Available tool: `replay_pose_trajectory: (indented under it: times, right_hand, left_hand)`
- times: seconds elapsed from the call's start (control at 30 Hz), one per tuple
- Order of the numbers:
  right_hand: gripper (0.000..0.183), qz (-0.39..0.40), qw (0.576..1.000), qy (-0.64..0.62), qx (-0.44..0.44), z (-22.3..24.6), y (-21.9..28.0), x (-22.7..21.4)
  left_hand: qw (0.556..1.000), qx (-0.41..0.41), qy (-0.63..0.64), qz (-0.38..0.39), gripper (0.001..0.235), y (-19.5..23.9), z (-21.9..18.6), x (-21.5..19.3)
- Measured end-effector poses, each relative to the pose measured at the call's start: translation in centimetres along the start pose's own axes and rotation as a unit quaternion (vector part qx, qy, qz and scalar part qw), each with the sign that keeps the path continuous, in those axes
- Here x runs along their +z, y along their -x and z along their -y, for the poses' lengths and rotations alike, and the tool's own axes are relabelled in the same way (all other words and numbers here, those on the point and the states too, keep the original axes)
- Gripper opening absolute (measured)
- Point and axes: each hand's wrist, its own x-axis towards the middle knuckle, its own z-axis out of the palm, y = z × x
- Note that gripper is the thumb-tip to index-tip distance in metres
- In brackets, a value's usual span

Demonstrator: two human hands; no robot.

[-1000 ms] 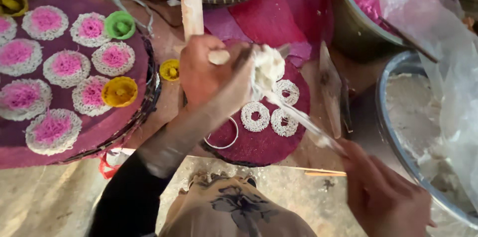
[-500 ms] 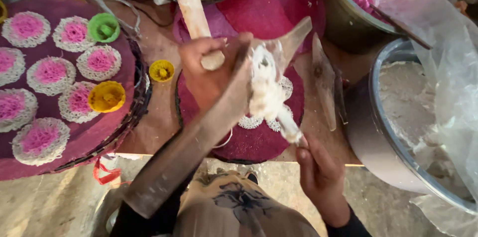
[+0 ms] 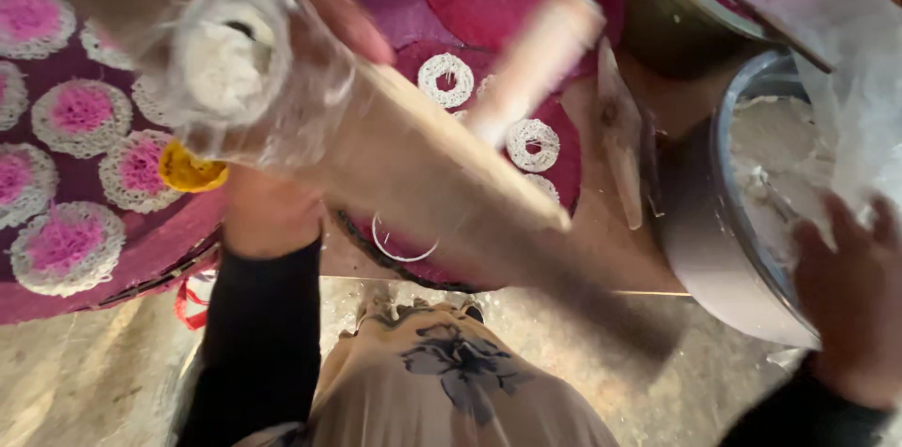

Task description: The person makes traditional treats by extruding dough through a wooden tool onto purple mats to create lacy circular patterns, then applies colored toppings using small molds.

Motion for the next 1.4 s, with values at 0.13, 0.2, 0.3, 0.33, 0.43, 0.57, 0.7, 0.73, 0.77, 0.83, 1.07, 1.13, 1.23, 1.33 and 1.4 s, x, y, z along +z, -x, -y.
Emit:
replay_pose_trajectory:
  times: [0.13, 0.2, 0.3, 0.33, 0.43, 0.57, 0.7, 0.73, 0.77, 0.83, 1.07, 1.13, 1.23, 1.33, 1.4]
  right_hand:
    - [0.065, 0.304, 0.773, -0.527, 0.177, -0.6, 0.5, 16.1]
    - [0.069, 0.335, 0.672, -0.612, 0.25, -1.0, 1.8, 21.5]
    - [0.075, 0.279, 0.7, -0.593, 0.283, -1.3, 3.4, 24.2]
    - [0.077, 0.269, 0.714, -0.583, 0.281, -1.1, 3.3, 23.9]
    - [0.084, 0.236, 0.754, -0.551, 0.268, 0.0, 2.3, 21.4]
    - [0.093, 0.189, 0.809, -0.506, 0.232, 1.2, 0.9, 18.0]
    - [0.1, 0.22, 0.887, -0.388, 0.116, 1.5, 1.1, 18.6]
    - [0.101, 0.229, 0.908, -0.343, 0.073, 1.6, 1.2, 19.0]
    - [0.104, 0.229, 0.931, -0.284, 0.018, 1.9, 1.3, 19.5]
    - [0.106, 0.231, 0.951, -0.192, -0.068, 2.8, 1.2, 20.0]
    - [0.104, 0.303, 0.935, -0.051, -0.175, 5.7, 0.8, 19.9]
    - [0.106, 0.334, 0.926, -0.022, -0.177, 5.7, 1.4, 20.6]
    - [0.11, 0.365, 0.911, 0.045, -0.186, 5.2, 3.2, 22.1]
    - [0.115, 0.38, 0.889, 0.094, -0.239, 3.7, 3.1, 22.3]
    - [0.124, 0.411, 0.859, 0.155, -0.264, 1.8, 1.1, 20.5]
  left_hand:
    - [0.997, 0.027, -0.063, 0.034, 0.043, 3.8, -2.3, 1.5]
    - [0.993, 0.04, -0.095, 0.052, 0.043, 5.2, -1.4, 1.2]
    - [0.983, 0.028, -0.169, 0.062, 0.044, 8.6, 0.7, 0.5]
    - [0.977, 0.019, -0.203, 0.061, 0.044, 9.1, 2.3, -0.3]
    - [0.952, -0.035, -0.299, 0.061, 0.045, 10.8, 6.5, -2.6]
    - [0.939, -0.099, -0.322, 0.071, 0.047, 13.0, 8.0, -4.5]
    - [0.974, -0.134, -0.174, 0.059, 0.044, 14.5, 3.2, -4.1]
    - [0.98, -0.141, -0.131, 0.054, 0.043, 14.5, 1.7, -3.7]
    - [0.984, -0.145, -0.089, 0.05, 0.043, 14.3, 0.6, -3.8]
    - [0.986, -0.099, -0.126, 0.056, 0.04, 13.6, -0.6, -4.7]
    - [0.986, -0.053, -0.134, 0.082, 0.041, 13.4, -1.9, -4.5]
    - [0.986, -0.083, -0.092, 0.115, 0.026, 14.4, -2.3, -2.9]
    - [0.974, -0.143, -0.054, 0.166, 0.026, 16.4, -2.8, -0.7]
    - [0.954, -0.231, 0.008, 0.189, 0.032, 17.3, -1.7, 0.2]
    - [0.969, -0.21, 0.019, 0.13, 0.04, 16.7, -0.8, 0.4]
